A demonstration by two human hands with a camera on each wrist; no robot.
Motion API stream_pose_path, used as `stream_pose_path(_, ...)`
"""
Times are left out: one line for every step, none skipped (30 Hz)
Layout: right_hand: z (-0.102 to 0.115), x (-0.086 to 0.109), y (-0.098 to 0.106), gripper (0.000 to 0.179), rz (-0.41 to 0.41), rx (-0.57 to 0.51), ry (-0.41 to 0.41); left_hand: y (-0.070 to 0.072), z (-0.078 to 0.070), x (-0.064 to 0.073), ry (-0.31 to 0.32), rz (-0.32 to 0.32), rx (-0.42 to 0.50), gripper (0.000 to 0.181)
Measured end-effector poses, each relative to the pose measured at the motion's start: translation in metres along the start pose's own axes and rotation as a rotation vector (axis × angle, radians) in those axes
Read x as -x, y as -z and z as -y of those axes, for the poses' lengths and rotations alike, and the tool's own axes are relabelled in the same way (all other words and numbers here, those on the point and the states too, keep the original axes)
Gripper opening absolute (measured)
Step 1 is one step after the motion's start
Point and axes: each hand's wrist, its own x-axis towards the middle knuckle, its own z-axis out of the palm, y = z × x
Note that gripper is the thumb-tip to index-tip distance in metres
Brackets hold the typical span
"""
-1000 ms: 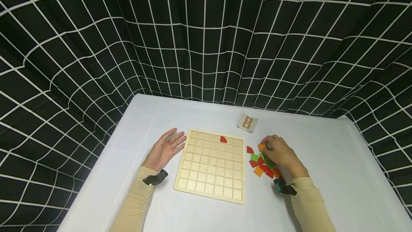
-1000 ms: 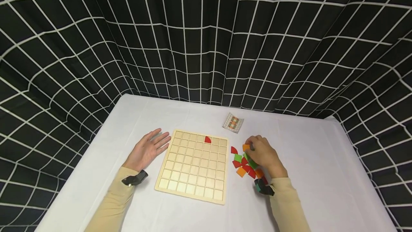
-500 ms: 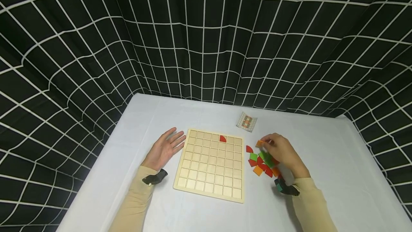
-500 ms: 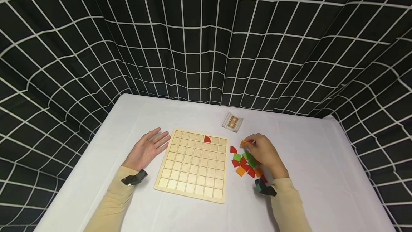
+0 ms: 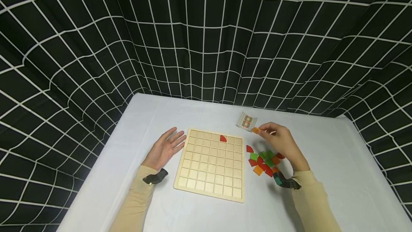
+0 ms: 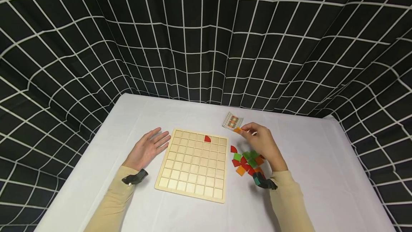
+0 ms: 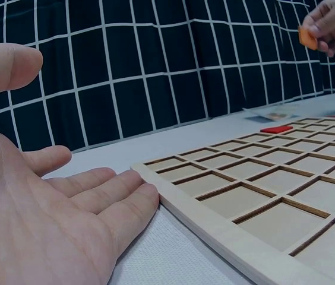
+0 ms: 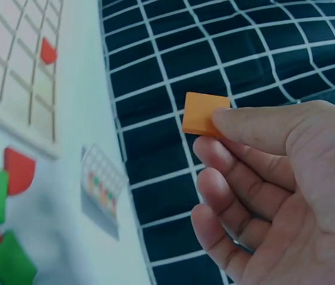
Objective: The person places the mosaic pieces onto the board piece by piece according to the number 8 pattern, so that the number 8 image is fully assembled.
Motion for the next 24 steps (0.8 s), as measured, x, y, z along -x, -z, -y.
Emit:
stream_pose_path(0.003,-0.001,0.000,0.025,-0.008,-0.010,0.007,0.000,0.000,0.000,-0.001,0.000,0.001,0.066)
stream_pose_path(0.006,-0.003,0.000,0.026,-0.013,-0.020,0.019,0.000,0.000,0.000,-0.001,-0.002,0.003,0.067)
stream_pose_path(0.009,-0.004,0.000,0.026,-0.012,-0.029,0.028,0.000,0.000,0.000,-0.002,-0.003,0.005,0.067)
stream_pose_path(0.012,-0.006,0.000,0.027,-0.010,-0.039,0.035,0.000,0.000,0.000,-0.003,-0.003,0.004,0.067)
stream_pose_path(0.014,-0.007,0.000,0.027,-0.007,-0.045,0.044,0.000,-0.001,0.000,-0.001,-0.004,0.006,0.067)
stream_pose_path(0.017,-0.008,-0.001,0.027,-0.004,-0.054,0.054,0.000,-0.001,0.000,-0.001,-0.005,0.007,0.066)
stream_pose_path(0.019,-0.010,-0.001,0.026,-0.002,-0.062,0.063,0.000,-0.001,0.000,-0.001,-0.004,0.006,0.065)
stream_pose_path(0.022,-0.011,-0.002,0.026,-0.001,-0.068,0.073,0.000,-0.001,0.000,0.000,-0.004,0.005,0.064)
stream_pose_path(0.024,-0.013,-0.003,0.025,0.000,-0.076,0.079,0.000,-0.001,0.000,0.000,-0.004,0.004,0.064)
stream_pose_path(0.027,-0.015,-0.004,0.024,0.000,-0.081,0.086,0.000,0.000,0.000,0.000,-0.005,0.001,0.064)
stream_pose_path(0.029,-0.016,-0.005,0.023,-0.001,-0.086,0.093,0.000,0.000,0.000,0.001,-0.006,-0.001,0.063)
stream_pose_path(0.032,-0.018,-0.006,0.022,-0.002,-0.089,0.098,0.000,0.000,0.000,0.002,-0.008,-0.004,0.063)
stream_pose_path(0.034,-0.019,-0.007,0.021,-0.004,-0.091,0.103,0.000,0.000,0.000,0.003,-0.009,-0.007,0.062)
stream_pose_path(0.036,-0.021,-0.008,0.020,-0.005,-0.092,0.109,0.001,0.000,0.000,0.004,-0.008,-0.008,0.062)
stream_pose_path(0.038,-0.022,-0.009,0.019,-0.004,-0.095,0.114,0.001,0.000,0.000,0.005,-0.007,-0.010,0.062)
stream_pose_path(0.040,-0.023,-0.010,0.018,-0.002,-0.097,0.119,0.001,0.000,0.000,0.006,-0.005,-0.011,0.061)
stream_pose_path(0.042,-0.025,-0.011,0.018,0.001,-0.102,0.123,0.001,0.000,-0.001,0.006,-0.002,-0.011,0.061)
stream_pose_path(0.044,-0.026,-0.011,0.017,0.003,-0.107,0.129,0.002,0.000,-0.001,0.005,0.001,-0.013,0.060)
stream_pose_path(0.046,-0.027,-0.012,0.017,0.006,-0.116,0.132,0.002,0.000,-0.001,0.005,0.005,-0.011,0.060)
stream_pose_path(0.048,-0.029,-0.013,0.017,0.010,-0.124,0.135,0.002,0.000,-0.001,0.004,0.008,-0.010,0.060)
stream_pose_path(0.050,-0.030,-0.014,0.017,0.014,-0.133,0.134,0.002,0.000,-0.001,0.003,0.008,-0.009,0.060)
stream_pose_path(0.052,-0.031,-0.015,0.017,0.018,-0.139,0.133,0.002,0.000,-0.001,0.002,0.008,-0.008,0.060)
stream_pose_path(0.054,-0.032,-0.017,0.017,0.020,-0.144,0.132,0.002,0.000,-0.001,0.002,0.008,-0.008,0.060)
stream_pose_path(0.056,-0.033,-0.018,0.018,0.023,-0.147,0.130,0.002,0.000,-0.001,0.001,0.006,-0.006,0.060)
